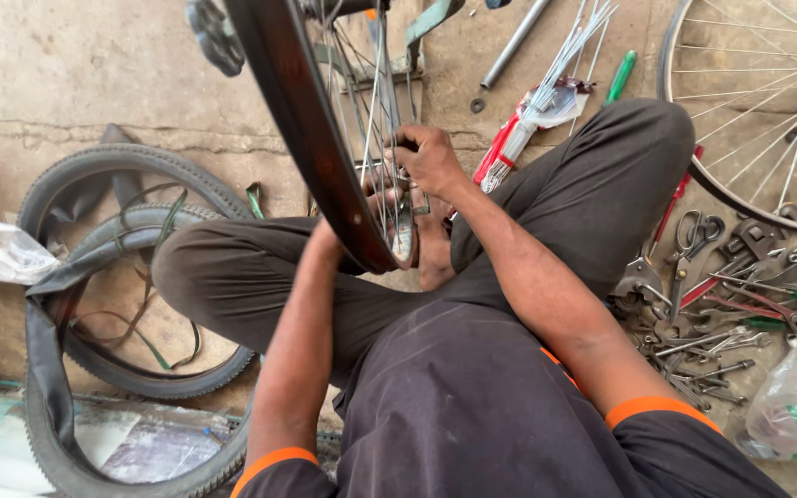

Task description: The person is sitting on the floor and working on a bicycle wheel mounted on a truing stand. They are using a spoke wrench to adjust the tension of the spokes and rotating the wheel to check for alignment.

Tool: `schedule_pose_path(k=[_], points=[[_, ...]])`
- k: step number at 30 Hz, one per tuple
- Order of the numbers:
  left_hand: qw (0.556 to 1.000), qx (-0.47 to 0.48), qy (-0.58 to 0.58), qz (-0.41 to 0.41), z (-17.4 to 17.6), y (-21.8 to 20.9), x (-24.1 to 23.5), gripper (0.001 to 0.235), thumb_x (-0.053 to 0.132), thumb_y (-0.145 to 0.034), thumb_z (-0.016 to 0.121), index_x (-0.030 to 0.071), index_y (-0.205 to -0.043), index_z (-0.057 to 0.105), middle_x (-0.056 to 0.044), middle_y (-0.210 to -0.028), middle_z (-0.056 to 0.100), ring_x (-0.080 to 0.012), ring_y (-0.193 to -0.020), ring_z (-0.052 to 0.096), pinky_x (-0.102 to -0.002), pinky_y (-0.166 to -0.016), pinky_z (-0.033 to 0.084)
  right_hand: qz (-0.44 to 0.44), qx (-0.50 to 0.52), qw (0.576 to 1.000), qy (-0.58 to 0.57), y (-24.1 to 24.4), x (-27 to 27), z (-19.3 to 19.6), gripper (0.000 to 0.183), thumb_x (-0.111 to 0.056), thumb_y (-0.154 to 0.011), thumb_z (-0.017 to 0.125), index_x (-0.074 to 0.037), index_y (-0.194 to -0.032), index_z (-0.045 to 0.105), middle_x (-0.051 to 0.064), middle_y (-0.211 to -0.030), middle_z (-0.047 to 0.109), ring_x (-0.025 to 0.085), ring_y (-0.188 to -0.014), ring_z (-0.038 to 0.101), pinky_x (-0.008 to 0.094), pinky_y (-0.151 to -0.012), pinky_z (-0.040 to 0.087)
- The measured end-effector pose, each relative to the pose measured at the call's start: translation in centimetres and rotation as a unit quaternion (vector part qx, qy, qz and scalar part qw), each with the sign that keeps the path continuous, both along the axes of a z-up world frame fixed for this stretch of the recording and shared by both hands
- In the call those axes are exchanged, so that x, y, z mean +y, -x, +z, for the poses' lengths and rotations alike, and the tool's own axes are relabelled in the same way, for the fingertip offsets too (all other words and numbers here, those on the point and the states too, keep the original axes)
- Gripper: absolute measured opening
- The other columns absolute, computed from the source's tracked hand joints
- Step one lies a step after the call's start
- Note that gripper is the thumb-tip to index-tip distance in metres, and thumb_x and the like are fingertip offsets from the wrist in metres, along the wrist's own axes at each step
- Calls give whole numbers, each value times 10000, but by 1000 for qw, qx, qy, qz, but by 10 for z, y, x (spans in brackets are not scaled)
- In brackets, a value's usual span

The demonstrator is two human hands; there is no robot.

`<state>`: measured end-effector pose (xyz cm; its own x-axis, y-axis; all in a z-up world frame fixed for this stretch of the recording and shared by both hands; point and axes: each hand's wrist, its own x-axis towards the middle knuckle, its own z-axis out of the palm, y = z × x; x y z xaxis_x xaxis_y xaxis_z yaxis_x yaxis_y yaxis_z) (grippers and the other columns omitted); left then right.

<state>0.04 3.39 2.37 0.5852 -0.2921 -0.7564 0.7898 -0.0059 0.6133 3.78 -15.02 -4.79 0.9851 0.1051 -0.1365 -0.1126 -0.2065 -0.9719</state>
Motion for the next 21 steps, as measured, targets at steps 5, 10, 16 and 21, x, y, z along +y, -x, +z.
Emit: schedule_pose_path(k=[5,10,16,21], points=[[966,-167,176,-92,0,-8,23,507,29,-833,763,17,-1302,574,-85,-1103,728,-181,-946,715,-343,-723,625,9,146,985,-92,-6,-3,10,121,-83,-886,764,-32,-996,767,25,-808,719,82,-661,631,275,-591,552],[976,-202,-76,-11,-9,4,-29,462,51,-859,781,66,-1245,528,-44,-986,631,-174,-842,664,-350,-649,577,23,38,999,-27,-2,-5,-4,143,-71,-870,777,-8,-997,765,42,-845,744,88,-719,668,265,-636,556],[898,-383,-193,-104,7,13,-31,385,172,-937,789,23,-1236,599,-132,-955,683,-232,-828,668,-376,-668,545,53,40,998,17,-2,-10,-7,151,-130,-910,758,-10,-1001,759,67,-866,745,107,-764,675,291,-702,551],[986,-82,146,-11,50,27,-5,474,160,-814,841,62,-1217,613,-81,-1056,679,-230,-908,684,-414,-676,596,106,124,967,-195,14,-19,33,102,-119,-920,763,-20,-937,779,49,-849,717,127,-733,630,300,-677,533]])
